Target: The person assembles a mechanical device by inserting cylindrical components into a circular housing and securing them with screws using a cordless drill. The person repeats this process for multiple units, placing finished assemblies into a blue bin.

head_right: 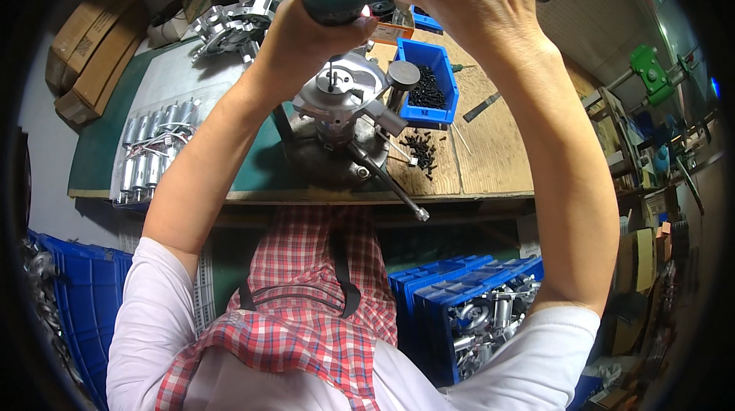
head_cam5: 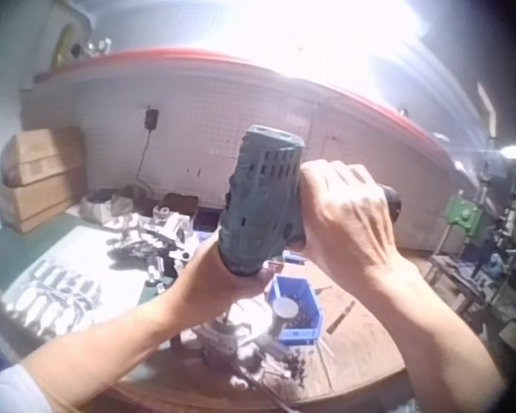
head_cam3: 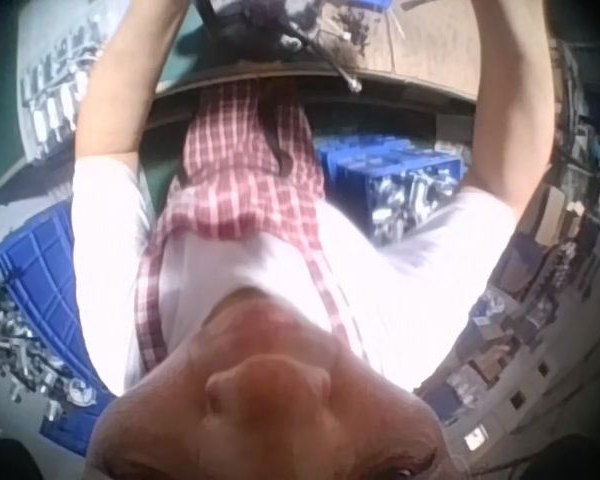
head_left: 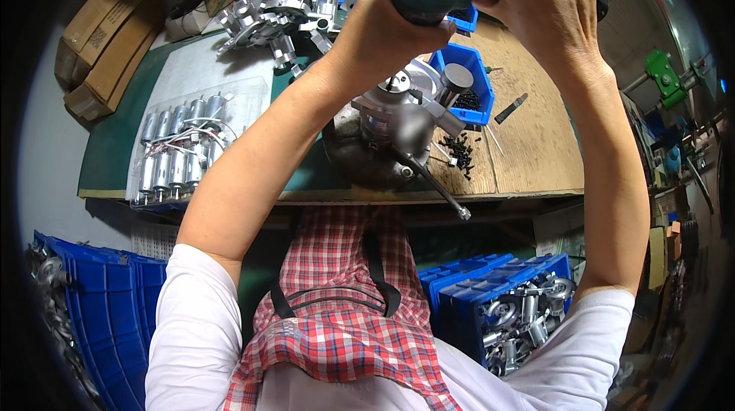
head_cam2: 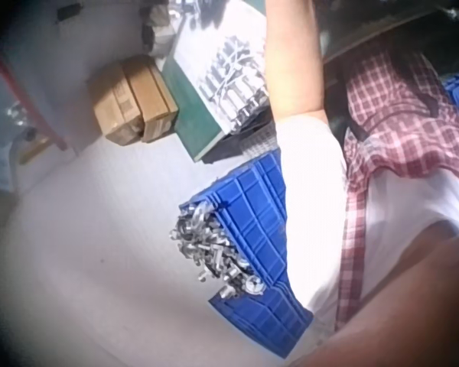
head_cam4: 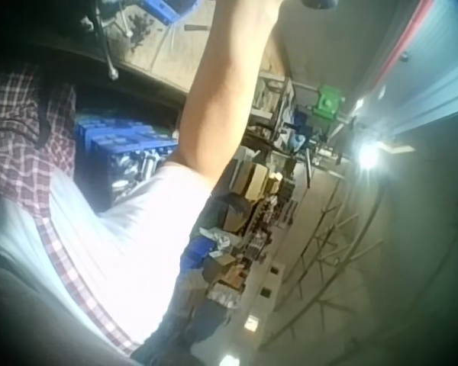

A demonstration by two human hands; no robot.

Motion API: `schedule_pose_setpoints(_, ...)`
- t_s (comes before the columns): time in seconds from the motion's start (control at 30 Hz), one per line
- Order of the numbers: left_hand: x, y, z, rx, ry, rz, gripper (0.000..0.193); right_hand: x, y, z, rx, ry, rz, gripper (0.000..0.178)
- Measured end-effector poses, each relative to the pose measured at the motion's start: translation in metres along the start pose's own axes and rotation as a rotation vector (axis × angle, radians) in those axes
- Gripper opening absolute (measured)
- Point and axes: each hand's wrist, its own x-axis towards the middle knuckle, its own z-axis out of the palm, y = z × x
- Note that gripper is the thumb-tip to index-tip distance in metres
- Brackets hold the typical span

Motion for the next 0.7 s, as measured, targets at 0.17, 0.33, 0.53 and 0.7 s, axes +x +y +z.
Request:
schedule_pose_setpoints(0.17,-0.002,-0.005,0.005,-0.054,0.067,0.038,0.022,0.005,-0.003,0.009,-0.019,0.082,-0.001,0.047)
schedule_pose_setpoints(0.33,-0.002,-0.003,0.002,0.035,0.051,-0.028,0.022,0.002,-0.010,0.004,-0.092,-0.010,0.075,0.042)
schedule_pose_setpoints(0.53,-0.004,0.000,0.006,-0.122,0.079,0.043,0.033,-0.001,-0.019,-0.011,0.001,-0.058,0.106,0.051)
schedule_pose_setpoints(0.7,-0.004,0.004,0.015,-0.073,0.215,0.111,0.043,0.007,-0.003,-0.019,0.360,-0.262,0.111,0.056)
